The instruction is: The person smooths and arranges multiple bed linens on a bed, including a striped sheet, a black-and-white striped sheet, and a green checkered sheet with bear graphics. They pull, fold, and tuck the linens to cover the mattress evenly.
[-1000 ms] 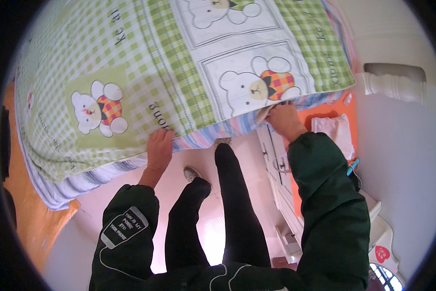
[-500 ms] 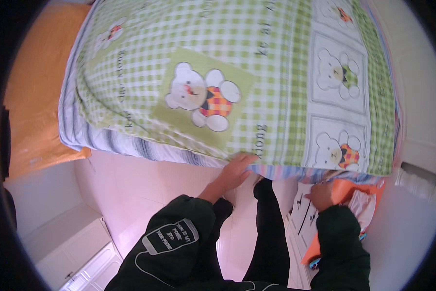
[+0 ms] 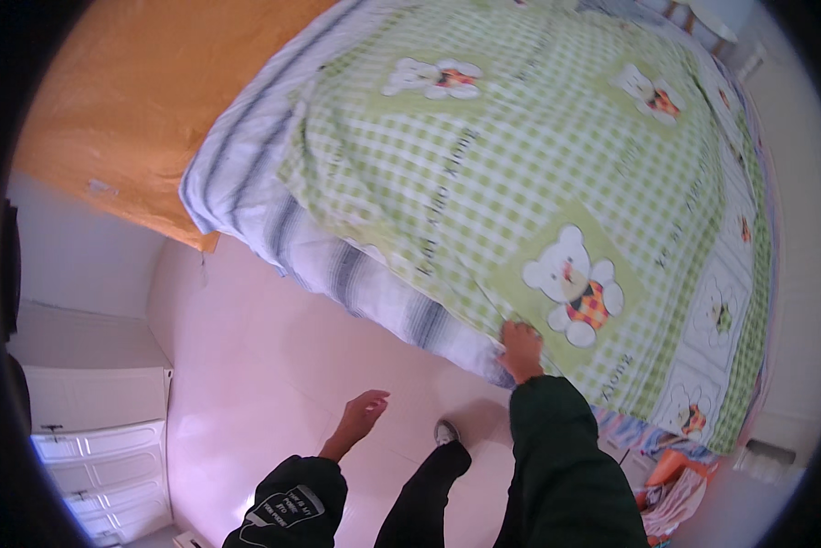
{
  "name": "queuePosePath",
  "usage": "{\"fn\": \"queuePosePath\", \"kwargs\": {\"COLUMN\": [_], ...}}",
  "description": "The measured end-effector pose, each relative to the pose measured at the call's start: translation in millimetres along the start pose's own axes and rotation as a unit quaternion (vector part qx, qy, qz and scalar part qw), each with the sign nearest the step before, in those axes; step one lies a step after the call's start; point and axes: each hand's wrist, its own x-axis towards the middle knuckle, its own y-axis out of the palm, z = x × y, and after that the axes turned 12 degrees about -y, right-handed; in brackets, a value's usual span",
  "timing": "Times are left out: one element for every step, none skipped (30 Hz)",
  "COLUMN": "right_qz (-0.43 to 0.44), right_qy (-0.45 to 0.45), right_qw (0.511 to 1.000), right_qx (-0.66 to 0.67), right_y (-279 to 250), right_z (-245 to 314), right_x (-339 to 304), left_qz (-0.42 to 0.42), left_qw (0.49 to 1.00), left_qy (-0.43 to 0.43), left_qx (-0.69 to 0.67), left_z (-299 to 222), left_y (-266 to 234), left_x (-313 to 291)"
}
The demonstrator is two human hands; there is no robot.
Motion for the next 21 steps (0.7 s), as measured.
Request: {"fn": "queuePosePath", "kwargs": {"right_qz": [0.034, 0.018, 0.021, 0.02, 0.032, 0.039, 0.052, 0.061, 0.077, 0.087, 0.097, 0.108, 0.117, 0.139, 0.147, 0.161, 0.183, 0.195, 0.207, 0.223, 0.292], "right_qy": [0.019, -0.006, -0.01, -0.007, -0.015, -0.02, -0.022, -0.022, -0.017, -0.012, -0.001, 0.005, 0.014, 0.022, 0.031, 0.025, 0.028, 0.025, 0.024, 0.004, -0.002], "right_qw": [0.999, 1.0, 1.0, 1.0, 0.999, 0.999, 0.998, 0.998, 0.997, 0.996, 0.995, 0.994, 0.993, 0.99, 0.989, 0.987, 0.983, 0.98, 0.978, 0.974, 0.956], "right_qx": [-0.012, -0.007, -0.008, -0.006, -0.011, -0.014, -0.01, -0.009, -0.002, -0.004, -0.004, -0.01, -0.015, -0.008, -0.004, -0.011, 0.002, 0.011, 0.018, 0.041, 0.028], "right_y": [4, 7, 9, 11, 11, 11, 10, 8, 5, 2, 0, -2, -3, -4, -3, -2, 0, 0, -1, -6, -13], "right_z": [-3, -7, -11, -15, -18, -20, -20, -19, -17, -14, -13, -11, -10, -11, -12, -15, -18, -23, -25, -27, -26], "right_x": [1, 1, 0, -1, -1, -1, 0, 2, 4, 7, 9, 11, 13, 14, 14, 13, 13, 13, 14, 18, 25], "left_qz": [-0.012, -0.019, -0.011, -0.027, -0.04, -0.053, -0.066, -0.076, -0.089, -0.105, -0.122, -0.138, -0.165, -0.198, -0.226, -0.257, -0.283, -0.306, -0.307, -0.302, -0.304], "left_qw": [1.0, 0.999, 0.992, 0.991, 0.988, 0.988, 0.986, 0.983, 0.98, 0.974, 0.968, 0.961, 0.959, 0.96, 0.957, 0.95, 0.941, 0.927, 0.927, 0.923, 0.921], "left_qy": [-0.023, -0.048, -0.1, -0.104, -0.123, -0.118, -0.113, -0.116, -0.108, -0.113, -0.109, -0.106, -0.095, -0.082, -0.088, -0.065, -0.059, -0.072, -0.067, -0.081, -0.071], "left_qx": [-0.001, 0.0, -0.071, -0.076, -0.08, -0.078, -0.098, -0.119, -0.14, -0.165, -0.19, -0.215, -0.21, -0.183, -0.158, -0.163, -0.174, -0.204, -0.205, -0.222, -0.233], "left_z": [11, 19, 25, 28, 29, 27, 24, 18, 13, 6, -2, -9, -16, -23, -28, -33, -39, -44, -47, -49, -48], "left_y": [-19, -36, -51, -64, -78, -91, -105, -119, -134, -151, -167, -184, -202, -221, -238, -250, -260, -268, -273, -278, -282], "left_x": [4, 11, 20, 32, 47, 67, 88, 111, 134, 161, 189, 217, 244, 272, 297, 322, 348, 370, 387, 402, 415]}}
